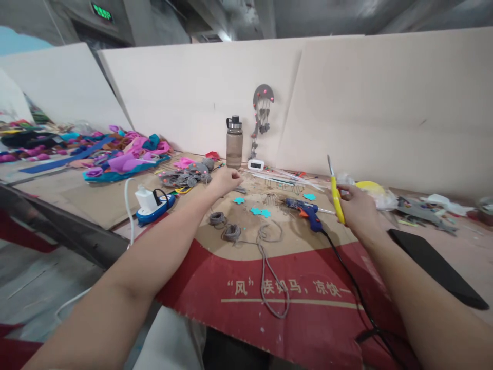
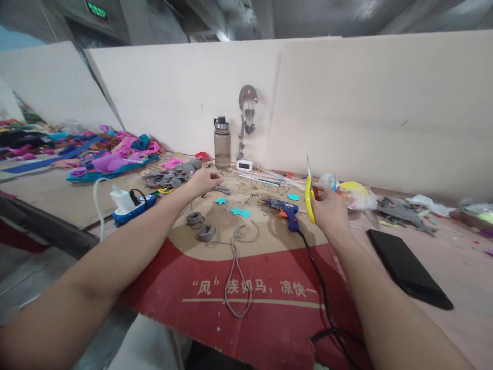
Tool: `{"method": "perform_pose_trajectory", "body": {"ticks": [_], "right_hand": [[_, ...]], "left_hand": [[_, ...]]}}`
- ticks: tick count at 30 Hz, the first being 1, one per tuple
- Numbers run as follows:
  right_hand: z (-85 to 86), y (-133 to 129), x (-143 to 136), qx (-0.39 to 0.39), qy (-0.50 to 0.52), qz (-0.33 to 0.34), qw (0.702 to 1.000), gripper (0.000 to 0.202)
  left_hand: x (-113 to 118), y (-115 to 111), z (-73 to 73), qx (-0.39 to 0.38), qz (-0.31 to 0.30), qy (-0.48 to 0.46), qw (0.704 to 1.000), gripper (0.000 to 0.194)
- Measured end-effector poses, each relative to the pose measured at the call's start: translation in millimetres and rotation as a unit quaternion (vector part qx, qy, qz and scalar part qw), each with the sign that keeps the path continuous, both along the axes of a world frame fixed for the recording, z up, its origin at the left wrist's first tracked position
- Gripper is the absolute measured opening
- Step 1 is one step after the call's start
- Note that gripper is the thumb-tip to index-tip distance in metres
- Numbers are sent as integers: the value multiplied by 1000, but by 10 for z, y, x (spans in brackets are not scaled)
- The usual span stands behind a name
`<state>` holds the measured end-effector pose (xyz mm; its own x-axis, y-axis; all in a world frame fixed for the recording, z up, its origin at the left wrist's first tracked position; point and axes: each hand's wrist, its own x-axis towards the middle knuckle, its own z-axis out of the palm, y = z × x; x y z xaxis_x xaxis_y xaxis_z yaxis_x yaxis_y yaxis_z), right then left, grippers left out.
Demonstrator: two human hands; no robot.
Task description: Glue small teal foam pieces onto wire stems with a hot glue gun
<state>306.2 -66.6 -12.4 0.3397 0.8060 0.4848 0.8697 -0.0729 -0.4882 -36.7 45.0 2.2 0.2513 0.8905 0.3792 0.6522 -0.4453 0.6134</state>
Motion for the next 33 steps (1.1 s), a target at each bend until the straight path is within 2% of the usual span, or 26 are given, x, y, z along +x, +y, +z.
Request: {"method": "perform_pose_trajectory", "body": {"ticks": [2, 4, 8, 12, 16, 21, 28, 30, 33], "right_hand": [[1, 6, 78, -38, -40, -45, 997, 45], [-8, -4, 109, -78, -68, -58, 993, 44], [-70, -3, 177, -124, -106, -72, 984, 47], [-146, 21, 281, -158, -144, -89, 973, 49], [-194, 14, 335, -180, -147, -86, 969, 47], [-205, -32, 332, -186, -156, -69, 968, 42], [-203, -8, 342, -239, -181, -65, 952, 41], [-215, 23, 376, -254, -192, -63, 946, 40], [-213, 50, 410, -266, -203, -44, 941, 40]], "left_hand": [[-15, 20, -22, 8, -7, 70, 997, 8], [-13, 8, -35, -17, -33, 122, 992, 9], [-9, -53, -45, -69, -90, 221, 969, 24], [-16, -70, -52, -76, -77, 312, 944, 39], [-20, -47, -55, -68, -79, 342, 934, 33], [-18, -49, -78, -46, -96, 308, 945, 21], [-26, -20, -111, -18, -51, 229, 972, 13], [-40, 2, -103, -45, -32, 174, 983, 12], [-46, 18, -79, -125, -17, 56, 990, 7]]}}
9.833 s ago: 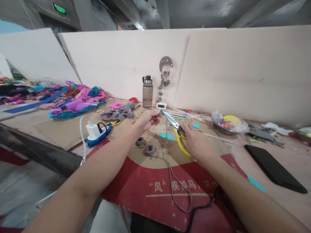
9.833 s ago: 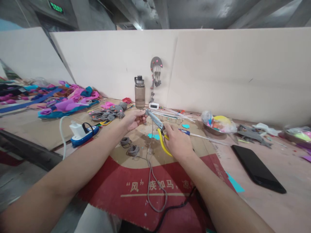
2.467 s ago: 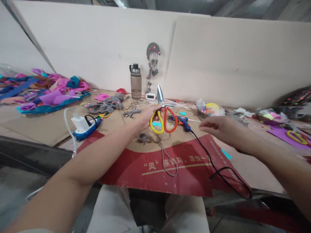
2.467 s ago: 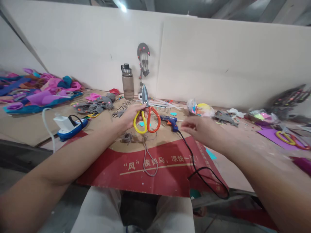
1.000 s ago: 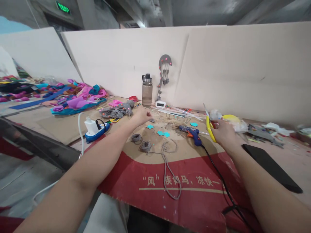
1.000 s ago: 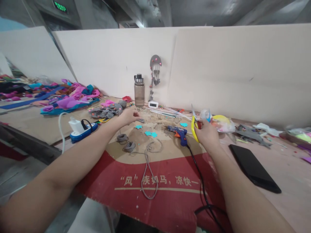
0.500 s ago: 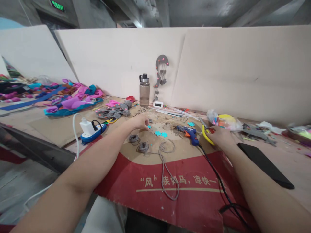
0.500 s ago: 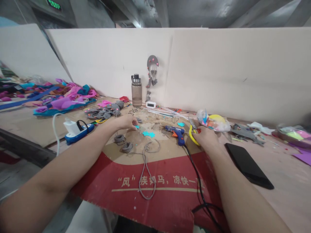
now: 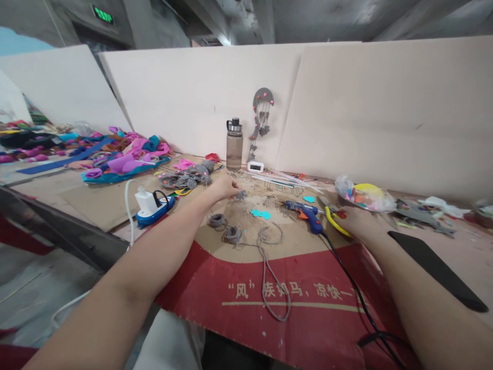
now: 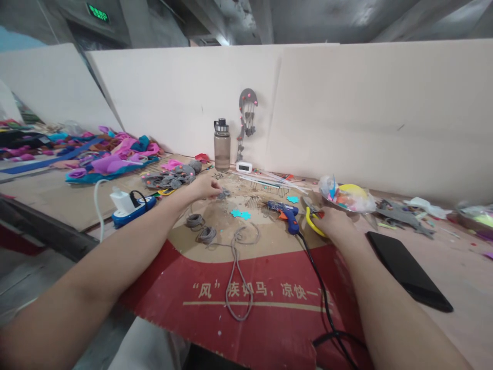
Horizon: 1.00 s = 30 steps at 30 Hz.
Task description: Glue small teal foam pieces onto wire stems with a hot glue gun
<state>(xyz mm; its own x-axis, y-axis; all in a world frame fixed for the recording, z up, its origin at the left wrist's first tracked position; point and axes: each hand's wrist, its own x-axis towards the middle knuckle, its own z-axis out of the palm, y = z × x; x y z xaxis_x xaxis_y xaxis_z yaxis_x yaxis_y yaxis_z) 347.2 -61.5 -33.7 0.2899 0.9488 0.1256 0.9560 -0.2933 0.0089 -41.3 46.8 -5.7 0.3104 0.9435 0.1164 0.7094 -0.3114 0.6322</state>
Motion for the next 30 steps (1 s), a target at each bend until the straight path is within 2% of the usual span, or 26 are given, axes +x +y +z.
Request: {"method": "perform_pose_trajectory", "body": {"ticks": [3, 7, 9, 11, 13, 14, 17, 20, 22, 25, 30], "right_hand": [[58, -24, -27, -22, 3, 4, 1000, 39], [186, -98, -158, -25, -11, 7, 1000, 35], [240, -134, -291, 29, -27, 48, 998, 29], [282, -180, -497, 143, 7, 117, 983, 25], [315, -246, -769, 247, 149, 131, 948, 27], [328, -287, -913, 251, 236, 151, 927, 27], [339, -409, -1279, 181, 447, 213, 850, 32], [311, -471, -1440, 144, 544, 251, 788, 32], [291, -477, -1452, 134, 578, 254, 764, 33], [289, -476, -1428, 133, 591, 240, 758, 34], [309, -501, -1437, 131, 563, 226, 784, 32]], "left_hand": [[33, -15, 24, -59, 8, -100, 993, 7], [129, -91, 53, -47, -42, -205, 977, 6], [192, -169, 76, -29, -77, -245, 966, 7], [266, -285, 108, -7, -114, -269, 956, 11], [348, -431, 144, 17, -137, -275, 951, 15], [391, -510, 161, 21, -157, -278, 947, 16], [505, -723, 195, 15, -182, -292, 939, 16], [579, -847, 194, -7, -206, -298, 932, 17], [605, -874, 178, -30, -219, -299, 928, 18], [625, -875, 144, -69, -240, -293, 923, 22], [641, -882, 95, -142, -255, -276, 916, 33]]}}
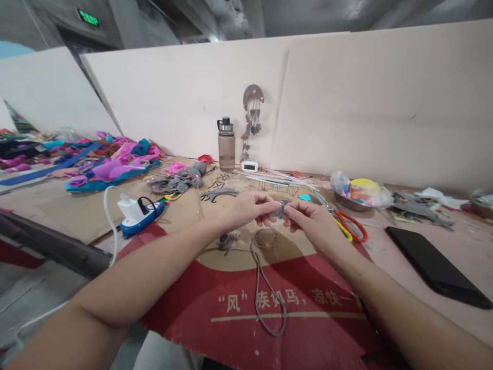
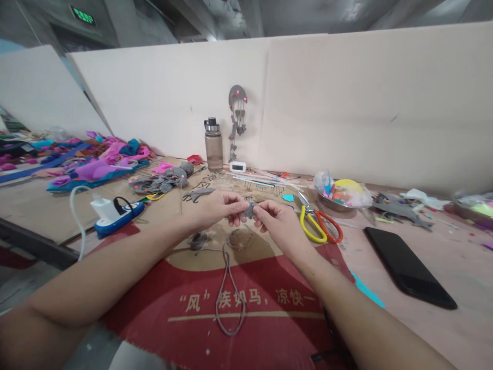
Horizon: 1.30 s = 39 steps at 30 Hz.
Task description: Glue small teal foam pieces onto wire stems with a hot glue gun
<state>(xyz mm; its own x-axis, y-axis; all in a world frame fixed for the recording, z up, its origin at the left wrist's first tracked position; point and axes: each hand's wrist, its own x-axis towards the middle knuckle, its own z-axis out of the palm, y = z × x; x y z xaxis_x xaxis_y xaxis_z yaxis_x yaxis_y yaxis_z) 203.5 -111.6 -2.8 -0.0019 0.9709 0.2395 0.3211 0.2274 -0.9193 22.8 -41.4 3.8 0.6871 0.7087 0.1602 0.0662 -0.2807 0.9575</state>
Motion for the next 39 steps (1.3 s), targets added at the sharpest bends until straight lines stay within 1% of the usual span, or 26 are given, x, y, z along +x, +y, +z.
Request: {"method": "perform_pose_trajectory", "body": {"ticks": [2, 3, 4, 6, 8, 10, 13, 18, 22, 24, 30, 35, 39], "right_hand": [[-2, -15, -17, 24, -25, -18, 999, 29], [-2, -24, -25, 52, -44, -42, 997, 26], [0, -36, -33, 93, -68, -74, 991, 25], [13, -69, -48, 187, -135, -127, 965, 22], [30, -107, -64, 255, -201, -132, 937, 13], [35, -137, -81, 281, -239, -110, 923, 8], [6, -146, -99, 271, -251, -94, 924, 7], [-60, -114, -105, 236, -221, -100, 941, 9], [-59, -117, -112, 201, -177, -111, 957, 14], [-46, -124, -112, 196, -167, -113, 960, 12], [-6, -140, -95, 206, -210, -119, 948, 12], [13, -138, -107, 219, -269, -123, 930, 9], [45, -132, -97, 218, -254, -147, 931, 7]], "left_hand": [[2, -3, -12, -22, 6, 1, 1000, 34], [3, -1, -17, -33, 13, -1, 999, 35], [3, 2, -21, -43, 22, -3, 999, 35], [5, 9, -28, -59, 41, -9, 997, 36], [11, 10, -36, -66, 58, -16, 996, 36], [24, -2, -45, -59, 76, -27, 995, 35], [47, -40, -61, -47, 84, -39, 995, 32], [67, -75, -77, -66, 34, -37, 997, 32], [68, -60, -86, -82, 25, -49, 995, 32], [70, -53, -94, -80, 26, -51, 995, 31], [82, -68, -106, -65, 29, -41, 997, 29], [78, -90, -81, -49, 12, -30, 998, 29], [69, -79, -68, -45, 16, -20, 999, 30]]}}
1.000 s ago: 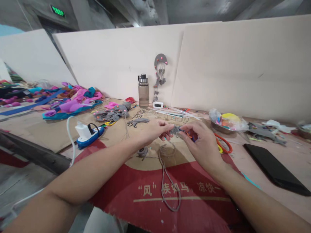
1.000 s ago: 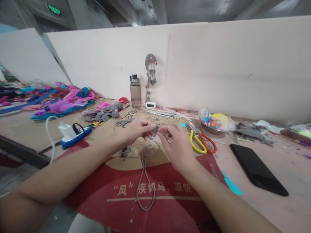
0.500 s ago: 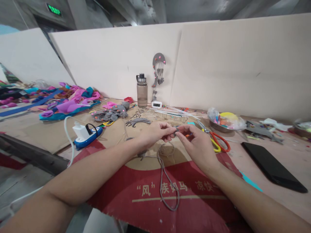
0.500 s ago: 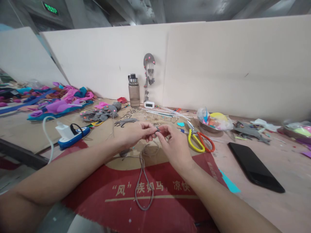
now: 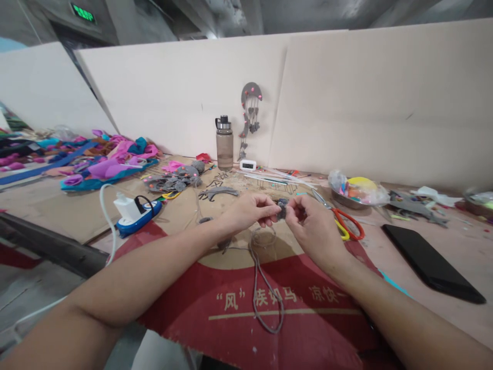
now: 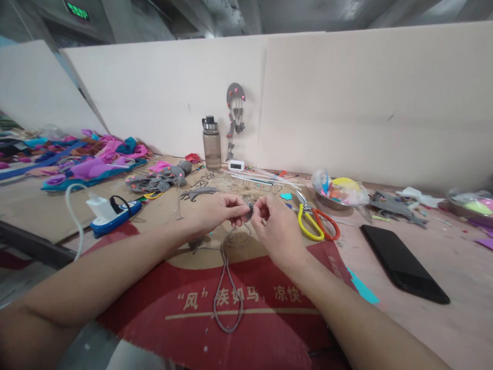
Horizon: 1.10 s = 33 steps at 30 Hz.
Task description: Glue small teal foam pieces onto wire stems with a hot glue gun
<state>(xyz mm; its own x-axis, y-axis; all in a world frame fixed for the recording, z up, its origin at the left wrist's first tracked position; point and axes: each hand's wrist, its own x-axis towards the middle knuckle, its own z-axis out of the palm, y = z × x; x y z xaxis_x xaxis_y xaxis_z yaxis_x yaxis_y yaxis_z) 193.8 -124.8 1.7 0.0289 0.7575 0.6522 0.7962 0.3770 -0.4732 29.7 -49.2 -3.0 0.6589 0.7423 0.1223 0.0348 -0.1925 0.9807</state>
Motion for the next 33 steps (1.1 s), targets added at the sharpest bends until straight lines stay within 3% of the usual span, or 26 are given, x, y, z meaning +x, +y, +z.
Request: {"method": "perform_pose_trajectory", "body": {"ticks": [5, 10, 18, 24, 33], "right_hand": [[61, -30, 64, 8, 64, 25, 998, 15], [78, -64, 84, 9, 24, 86, 996, 32], [16, -5, 70, 82, -69, 55, 993, 3], [-6, 28, 104, 138, -169, 43, 975, 12], [2, 59, 85, 170, -195, 64, 964, 13]], "left_hand": [[-9, 52, -16, -8, 19, -24, 1000, 31], [-18, 58, 8, -5, 18, -32, 999, 32], [-16, 64, -14, 1, -2, -26, 1000, 31], [-15, 57, -39, -2, -23, -17, 1000, 33], [-25, 27, 24, 20, -33, 13, 999, 27]]}}
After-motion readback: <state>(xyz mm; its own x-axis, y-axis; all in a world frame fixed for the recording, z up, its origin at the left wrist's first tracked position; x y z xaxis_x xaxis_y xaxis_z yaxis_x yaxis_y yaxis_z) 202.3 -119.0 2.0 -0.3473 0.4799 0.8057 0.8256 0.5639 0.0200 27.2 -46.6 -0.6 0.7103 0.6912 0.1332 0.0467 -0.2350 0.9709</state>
